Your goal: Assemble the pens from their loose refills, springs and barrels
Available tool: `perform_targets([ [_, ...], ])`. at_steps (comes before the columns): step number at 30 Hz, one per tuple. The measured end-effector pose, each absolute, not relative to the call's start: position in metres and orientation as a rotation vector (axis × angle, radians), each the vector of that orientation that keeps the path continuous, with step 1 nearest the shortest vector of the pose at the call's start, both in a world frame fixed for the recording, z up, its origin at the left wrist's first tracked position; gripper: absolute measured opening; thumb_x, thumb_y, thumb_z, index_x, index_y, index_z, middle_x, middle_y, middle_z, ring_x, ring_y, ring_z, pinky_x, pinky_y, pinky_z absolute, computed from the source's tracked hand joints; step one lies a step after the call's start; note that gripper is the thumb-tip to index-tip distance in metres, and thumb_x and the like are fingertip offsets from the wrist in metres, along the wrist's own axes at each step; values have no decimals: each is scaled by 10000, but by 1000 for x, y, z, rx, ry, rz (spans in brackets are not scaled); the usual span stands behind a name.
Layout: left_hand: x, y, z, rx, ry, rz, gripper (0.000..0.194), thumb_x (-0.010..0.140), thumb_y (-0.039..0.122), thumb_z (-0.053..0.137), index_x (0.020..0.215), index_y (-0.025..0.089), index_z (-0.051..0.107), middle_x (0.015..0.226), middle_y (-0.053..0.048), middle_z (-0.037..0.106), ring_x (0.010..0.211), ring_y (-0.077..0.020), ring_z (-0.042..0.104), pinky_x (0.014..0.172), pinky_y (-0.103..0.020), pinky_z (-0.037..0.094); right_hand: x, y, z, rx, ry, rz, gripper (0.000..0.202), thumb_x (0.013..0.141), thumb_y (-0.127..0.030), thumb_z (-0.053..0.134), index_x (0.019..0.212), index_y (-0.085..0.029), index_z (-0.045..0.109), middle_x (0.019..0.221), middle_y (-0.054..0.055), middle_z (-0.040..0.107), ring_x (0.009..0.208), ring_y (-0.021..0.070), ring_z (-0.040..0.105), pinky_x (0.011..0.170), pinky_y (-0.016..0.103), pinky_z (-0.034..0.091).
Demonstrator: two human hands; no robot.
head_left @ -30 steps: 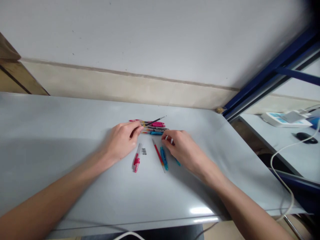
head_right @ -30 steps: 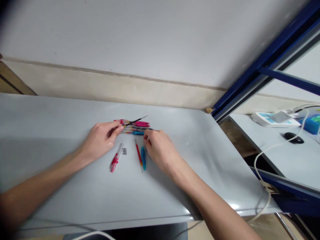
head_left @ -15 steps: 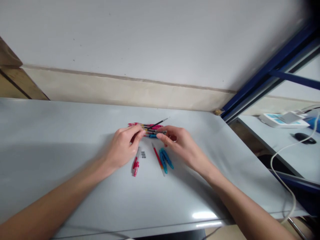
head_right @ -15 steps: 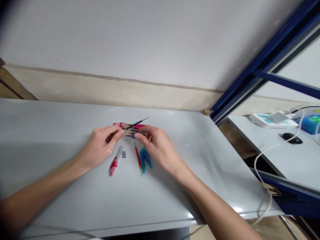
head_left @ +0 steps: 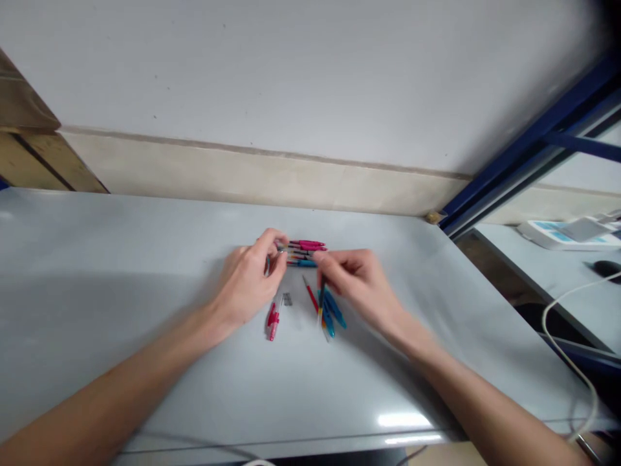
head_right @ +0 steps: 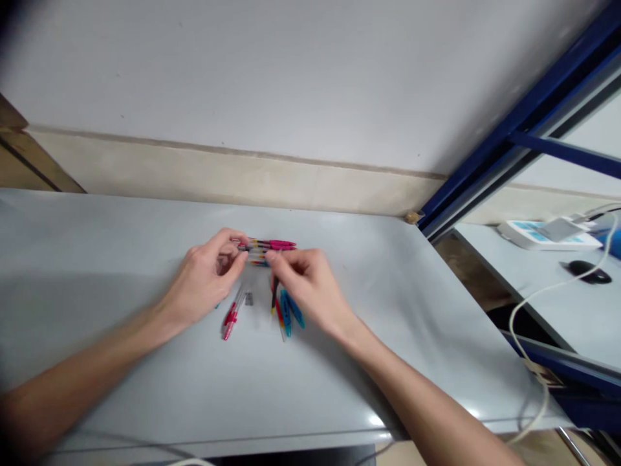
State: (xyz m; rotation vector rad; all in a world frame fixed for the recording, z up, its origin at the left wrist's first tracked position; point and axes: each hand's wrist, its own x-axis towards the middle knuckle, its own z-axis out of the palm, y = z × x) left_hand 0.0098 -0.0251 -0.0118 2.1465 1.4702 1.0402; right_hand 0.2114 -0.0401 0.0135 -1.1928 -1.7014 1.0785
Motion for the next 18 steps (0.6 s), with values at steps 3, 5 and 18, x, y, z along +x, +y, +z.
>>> perform_targets([
  [3, 7, -23, -8, 2159, 1613, 905, 90, 890, 200, 537, 966, 247, 540, 581, 89, 502, 523, -122, 456, 583, -266, 342, 200, -45, 5, -1302, -1935, 906, 557, 999, -487, 516, 560, -198, 333, 550, -53, 261, 540, 93, 196, 512, 274, 186],
  [5, 6, -22, -7, 2189, 1660, 816, 85, 852, 191, 536, 911, 251, 518, 586, 83, 506, 535, -127, 460, 582, -268, 317, 195, -46, 0, -1373, -2047, 763, 530, 996, -414, 506, 568, -200, 280, 547, -51, 241, 551, 99, 178, 527, 282, 175],
  [18, 0, -20, -10, 2299, 1661, 475, 66, 843, 230, 530, 891, 267, 506, 632, 68, 561, 527, -144, 467, 552, -275, 253, 215, -27, -6, -1433, -2088, 361, 230, 936, -242, 591, 712, -199, 557, 657, -24, 503, 598, 127, 396, 600, 282, 300],
])
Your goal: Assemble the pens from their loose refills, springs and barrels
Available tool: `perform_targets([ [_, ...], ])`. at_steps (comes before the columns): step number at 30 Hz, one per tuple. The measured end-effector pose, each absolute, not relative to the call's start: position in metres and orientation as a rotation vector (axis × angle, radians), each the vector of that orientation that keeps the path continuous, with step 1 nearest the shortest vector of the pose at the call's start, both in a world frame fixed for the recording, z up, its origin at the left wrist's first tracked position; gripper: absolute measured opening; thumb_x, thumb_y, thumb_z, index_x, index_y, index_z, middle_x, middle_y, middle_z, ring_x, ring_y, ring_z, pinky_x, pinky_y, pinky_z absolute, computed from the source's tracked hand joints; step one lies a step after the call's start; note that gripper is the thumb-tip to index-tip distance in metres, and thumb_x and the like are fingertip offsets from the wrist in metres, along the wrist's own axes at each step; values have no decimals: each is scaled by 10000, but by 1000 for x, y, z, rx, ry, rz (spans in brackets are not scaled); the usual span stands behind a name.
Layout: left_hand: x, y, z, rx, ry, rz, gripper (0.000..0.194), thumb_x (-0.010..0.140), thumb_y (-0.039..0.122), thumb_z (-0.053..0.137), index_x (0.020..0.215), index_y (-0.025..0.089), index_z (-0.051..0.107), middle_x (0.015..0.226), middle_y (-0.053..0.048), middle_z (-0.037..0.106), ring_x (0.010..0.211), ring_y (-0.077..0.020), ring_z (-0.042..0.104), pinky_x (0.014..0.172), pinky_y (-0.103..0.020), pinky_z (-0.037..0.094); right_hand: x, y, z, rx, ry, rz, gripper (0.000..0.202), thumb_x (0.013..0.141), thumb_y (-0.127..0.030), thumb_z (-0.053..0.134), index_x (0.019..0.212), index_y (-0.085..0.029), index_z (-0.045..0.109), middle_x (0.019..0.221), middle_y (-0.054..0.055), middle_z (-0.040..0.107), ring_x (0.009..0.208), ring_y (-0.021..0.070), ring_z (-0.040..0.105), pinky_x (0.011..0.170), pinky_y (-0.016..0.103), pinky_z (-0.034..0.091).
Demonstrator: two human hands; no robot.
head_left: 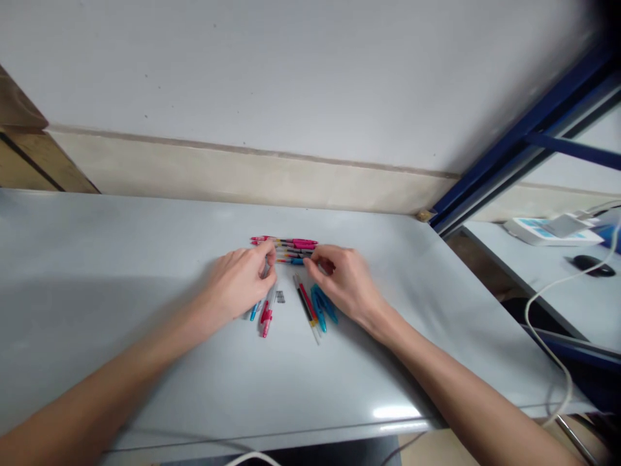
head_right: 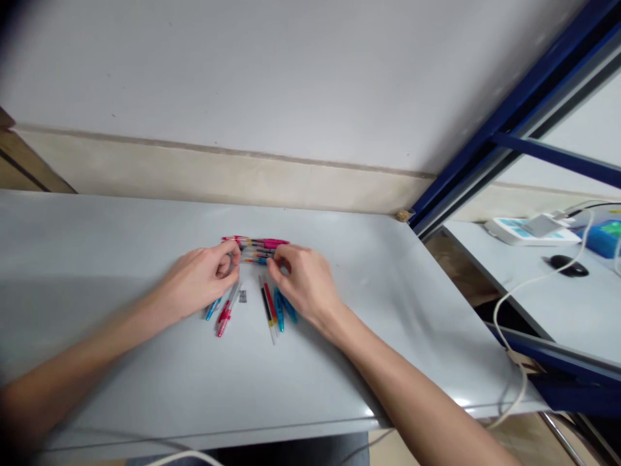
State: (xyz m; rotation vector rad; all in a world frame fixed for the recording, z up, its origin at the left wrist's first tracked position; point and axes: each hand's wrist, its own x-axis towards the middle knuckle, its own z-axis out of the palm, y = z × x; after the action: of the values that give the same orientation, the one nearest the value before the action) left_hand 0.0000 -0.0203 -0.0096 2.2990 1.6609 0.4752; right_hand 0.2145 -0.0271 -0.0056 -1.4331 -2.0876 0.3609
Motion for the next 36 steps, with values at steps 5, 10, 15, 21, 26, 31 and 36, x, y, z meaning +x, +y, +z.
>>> perform_targets([
  [5, -1, -21, -11, 2280, 1632, 517, 108, 904, 294, 523, 806, 249, 519, 581, 67, 536, 488, -131, 427, 539, -280, 282, 233, -6, -14, -1278, -2159, 313, 81, 970, -241, 611, 989, -208, 682, 976, 68, 603, 953, 229, 545, 832, 334, 433],
  [10, -1, -14, -16, 2361, 1483, 868, 147, 980, 304, 478, 943, 236, 603, 828, 4, 660, 759, -173, 606, 730, -305, 452, 234, 0, -20, -1225, -2244, 274, 40, 954, -232, 660, 964, -202, 685, 996, 74, 594, 955, 243, 518, 847, 359, 446],
  [15, -1, -9, -19, 2544, 1239, 979, 186, 986, 224, 464, 1062, 208, 633, 1078, -63, 646, 1068, -228, 586, 957, -389, 473, 231, -3, -21, -1094, -2324, 184, 75, 933, -202, 692, 1006, -207, 704, 1021, 74, 595, 969, 243, 505, 861, 368, 436],
  [21, -4, -4, -24, 2601, 1223, 871, 191, 982, 199, 489, 1063, 211, 661, 1070, -57, 636, 1055, -232, 580, 960, -429, 474, 229, -3, -26, -1088, -2113, 411, 56, 921, -246, 728, 886, -203, 721, 911, 43, 606, 910, 208, 530, 843, 343, 441],
  [26, -7, -1, -29, 2613, 1218, 840, 138, 984, 256, 549, 988, 221, 683, 1060, -49, 641, 1057, -232, 560, 952, -423, 476, 228, -3, -24, -1081, -1843, 704, 167, 864, -324, 787, 786, -195, 714, 843, 21, 665, 818, 174, 570, 760, 312, 421],
  [31, -8, 0, -28, 2606, 1226, 804, 111, 978, 269, 586, 993, 227, 688, 1040, -46, 657, 1047, -233, 546, 942, -412, 465, 228, -7, -14, -1043, -1708, 947, 320, 804, -478, 803, 747, -182, 696, 745, 1, 653, 708, 145, 530, 697, 296, 406],
  [36, -9, 0, -30, 2580, 1241, 827, 100, 977, 280, 599, 985, 240, 691, 1015, -37, 672, 1031, -231, 542, 922, -387, 462, 229, -10, -11, -969, -1629, 1150, 351, 775, -520, 813, 766, -180, 723, 748, 8, 658, 712, 144, 536, 698, 294, 418],
])
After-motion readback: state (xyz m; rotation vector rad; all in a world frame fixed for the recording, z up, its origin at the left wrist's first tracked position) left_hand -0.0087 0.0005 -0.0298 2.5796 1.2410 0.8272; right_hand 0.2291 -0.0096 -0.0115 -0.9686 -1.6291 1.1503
